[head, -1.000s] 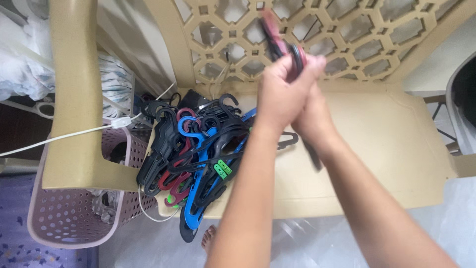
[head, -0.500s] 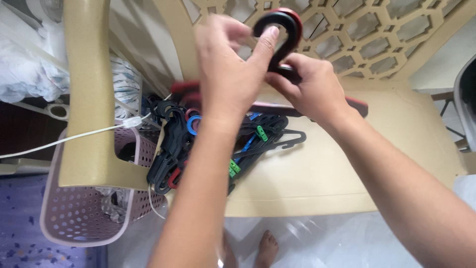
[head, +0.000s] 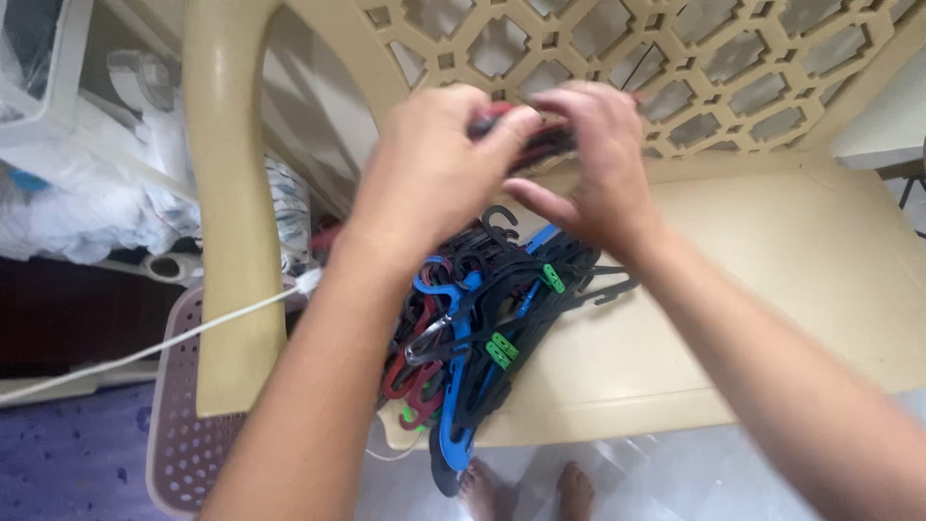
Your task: The person folds clothes into a stack on a chair, picks up several articles of clothing and places them in a storage container, and then gathers a stack of hangers and carries them through the house to a laundry area.
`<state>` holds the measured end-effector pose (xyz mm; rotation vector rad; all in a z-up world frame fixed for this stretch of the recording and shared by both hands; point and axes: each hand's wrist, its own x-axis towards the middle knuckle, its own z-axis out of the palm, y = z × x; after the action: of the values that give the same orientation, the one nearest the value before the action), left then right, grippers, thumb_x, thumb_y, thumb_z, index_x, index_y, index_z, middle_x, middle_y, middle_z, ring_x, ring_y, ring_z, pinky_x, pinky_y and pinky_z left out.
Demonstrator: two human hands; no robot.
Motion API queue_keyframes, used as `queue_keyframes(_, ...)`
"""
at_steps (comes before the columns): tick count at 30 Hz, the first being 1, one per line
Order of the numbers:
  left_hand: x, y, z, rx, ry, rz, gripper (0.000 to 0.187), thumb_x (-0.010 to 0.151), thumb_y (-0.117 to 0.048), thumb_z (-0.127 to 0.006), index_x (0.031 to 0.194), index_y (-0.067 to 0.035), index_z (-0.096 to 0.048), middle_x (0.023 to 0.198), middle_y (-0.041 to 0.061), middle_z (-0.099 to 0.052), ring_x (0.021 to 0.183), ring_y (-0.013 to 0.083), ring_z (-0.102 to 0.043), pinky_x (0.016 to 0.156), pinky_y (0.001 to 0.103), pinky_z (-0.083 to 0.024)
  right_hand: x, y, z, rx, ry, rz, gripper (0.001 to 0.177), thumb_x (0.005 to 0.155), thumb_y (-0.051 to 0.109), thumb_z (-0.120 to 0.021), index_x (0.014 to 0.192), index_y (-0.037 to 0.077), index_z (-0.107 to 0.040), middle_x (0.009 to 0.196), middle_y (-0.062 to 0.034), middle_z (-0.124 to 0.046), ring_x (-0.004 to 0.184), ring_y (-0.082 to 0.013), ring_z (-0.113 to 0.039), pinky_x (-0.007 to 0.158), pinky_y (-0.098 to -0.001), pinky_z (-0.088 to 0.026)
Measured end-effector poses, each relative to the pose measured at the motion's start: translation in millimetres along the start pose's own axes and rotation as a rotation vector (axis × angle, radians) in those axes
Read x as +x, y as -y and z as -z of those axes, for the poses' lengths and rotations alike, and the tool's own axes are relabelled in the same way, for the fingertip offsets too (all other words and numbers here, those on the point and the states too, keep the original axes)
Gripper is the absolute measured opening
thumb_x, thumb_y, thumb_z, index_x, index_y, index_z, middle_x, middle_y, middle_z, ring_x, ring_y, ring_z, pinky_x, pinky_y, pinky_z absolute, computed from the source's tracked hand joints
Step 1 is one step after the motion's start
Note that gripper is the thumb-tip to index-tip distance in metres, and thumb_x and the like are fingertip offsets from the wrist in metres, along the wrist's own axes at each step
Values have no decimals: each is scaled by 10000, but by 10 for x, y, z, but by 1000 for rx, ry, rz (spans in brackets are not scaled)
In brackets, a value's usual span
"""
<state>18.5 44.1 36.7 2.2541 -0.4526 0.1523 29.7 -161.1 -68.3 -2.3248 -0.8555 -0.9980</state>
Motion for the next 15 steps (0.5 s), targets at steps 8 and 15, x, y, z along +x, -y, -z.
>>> queue_keyframes(8,117,350,3,50,-60,-171,145,774,-135,-691,813,-11,-627,692,155,-635,668,330,-652,660,403,-516,-1336,-145,-1098,51,464,-976,416,868,340,-751,1209,112,-680,914,-137,-746,870,-291,-717,812,-410,-569)
queue_keyframes(15,71,506,-98,23,-71,-249,215,844,-81,-663,1036,-44,-573,861,175,-653,831,358,-656,739,425,-518,-1120,-33,-1295,115,933,-1280,734,859,619,-714,1331,74,-578,891,-125,-793,660,-212,-753,772,-355,-590)
